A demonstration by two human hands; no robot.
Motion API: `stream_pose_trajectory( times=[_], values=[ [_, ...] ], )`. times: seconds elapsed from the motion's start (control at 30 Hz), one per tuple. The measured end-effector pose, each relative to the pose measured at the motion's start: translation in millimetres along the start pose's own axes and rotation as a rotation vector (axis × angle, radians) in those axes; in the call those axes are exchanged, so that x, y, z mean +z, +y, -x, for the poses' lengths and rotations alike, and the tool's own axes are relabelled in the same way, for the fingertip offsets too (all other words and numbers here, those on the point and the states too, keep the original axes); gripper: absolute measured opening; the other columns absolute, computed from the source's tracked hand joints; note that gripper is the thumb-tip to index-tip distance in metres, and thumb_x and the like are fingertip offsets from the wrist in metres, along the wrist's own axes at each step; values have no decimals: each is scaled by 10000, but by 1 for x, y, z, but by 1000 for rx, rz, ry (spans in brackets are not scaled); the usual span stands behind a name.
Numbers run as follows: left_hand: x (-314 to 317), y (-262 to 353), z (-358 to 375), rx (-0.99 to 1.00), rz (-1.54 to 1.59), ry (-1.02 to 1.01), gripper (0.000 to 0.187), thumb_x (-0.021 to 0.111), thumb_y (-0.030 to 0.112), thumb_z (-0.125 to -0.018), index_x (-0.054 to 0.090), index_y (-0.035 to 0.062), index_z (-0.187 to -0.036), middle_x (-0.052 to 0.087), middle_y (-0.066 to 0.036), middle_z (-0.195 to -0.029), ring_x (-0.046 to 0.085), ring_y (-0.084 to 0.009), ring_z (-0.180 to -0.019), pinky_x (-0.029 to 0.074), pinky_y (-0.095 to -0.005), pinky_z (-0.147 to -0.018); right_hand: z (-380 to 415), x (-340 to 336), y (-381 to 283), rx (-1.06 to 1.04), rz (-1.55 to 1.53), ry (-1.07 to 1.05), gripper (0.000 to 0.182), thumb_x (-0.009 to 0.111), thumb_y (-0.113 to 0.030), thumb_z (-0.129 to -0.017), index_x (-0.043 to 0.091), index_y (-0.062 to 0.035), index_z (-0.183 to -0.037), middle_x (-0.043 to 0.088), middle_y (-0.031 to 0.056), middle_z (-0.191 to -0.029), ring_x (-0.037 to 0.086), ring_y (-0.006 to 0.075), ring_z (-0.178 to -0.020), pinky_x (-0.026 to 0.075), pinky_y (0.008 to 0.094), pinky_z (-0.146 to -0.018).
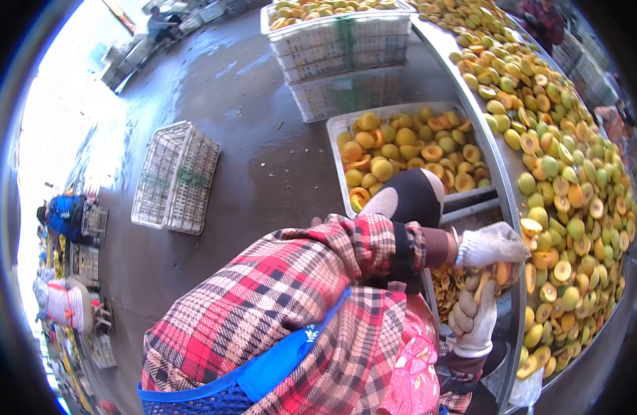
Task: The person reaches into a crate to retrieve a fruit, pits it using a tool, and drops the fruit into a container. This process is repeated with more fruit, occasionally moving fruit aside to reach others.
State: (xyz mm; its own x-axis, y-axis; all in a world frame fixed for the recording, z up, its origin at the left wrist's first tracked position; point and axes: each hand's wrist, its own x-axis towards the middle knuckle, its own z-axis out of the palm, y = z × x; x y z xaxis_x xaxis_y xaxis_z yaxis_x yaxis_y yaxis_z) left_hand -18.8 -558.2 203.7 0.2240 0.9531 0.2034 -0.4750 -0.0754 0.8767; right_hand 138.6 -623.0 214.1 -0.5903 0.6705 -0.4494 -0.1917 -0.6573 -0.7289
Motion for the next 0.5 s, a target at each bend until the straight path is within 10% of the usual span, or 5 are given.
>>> stream_pose_trajectory(
  times=[0.23,0.5],
  values=[
    [-1,9,12,-122,-221,-11,306,613,281,-891,713,19,-767,688,-41,-670,633,-109,-620,502,-275,-621,-7,-16,1,44,281,180,418,473,-573,-973,541,-162,-1012,262,-87,-533,202,48,-335,161,229,-308],
    [3,14,16,-180,-107,0,330,617,306,-892,716,24,-753,683,-35,-649,622,-115,-584,505,-270,-595,-13,-35,7,80,-54,-190,410,395,-540,-1009,534,-155,-1022,257,-81,-526,195,51,-313,169,238,-280]
  ],
)
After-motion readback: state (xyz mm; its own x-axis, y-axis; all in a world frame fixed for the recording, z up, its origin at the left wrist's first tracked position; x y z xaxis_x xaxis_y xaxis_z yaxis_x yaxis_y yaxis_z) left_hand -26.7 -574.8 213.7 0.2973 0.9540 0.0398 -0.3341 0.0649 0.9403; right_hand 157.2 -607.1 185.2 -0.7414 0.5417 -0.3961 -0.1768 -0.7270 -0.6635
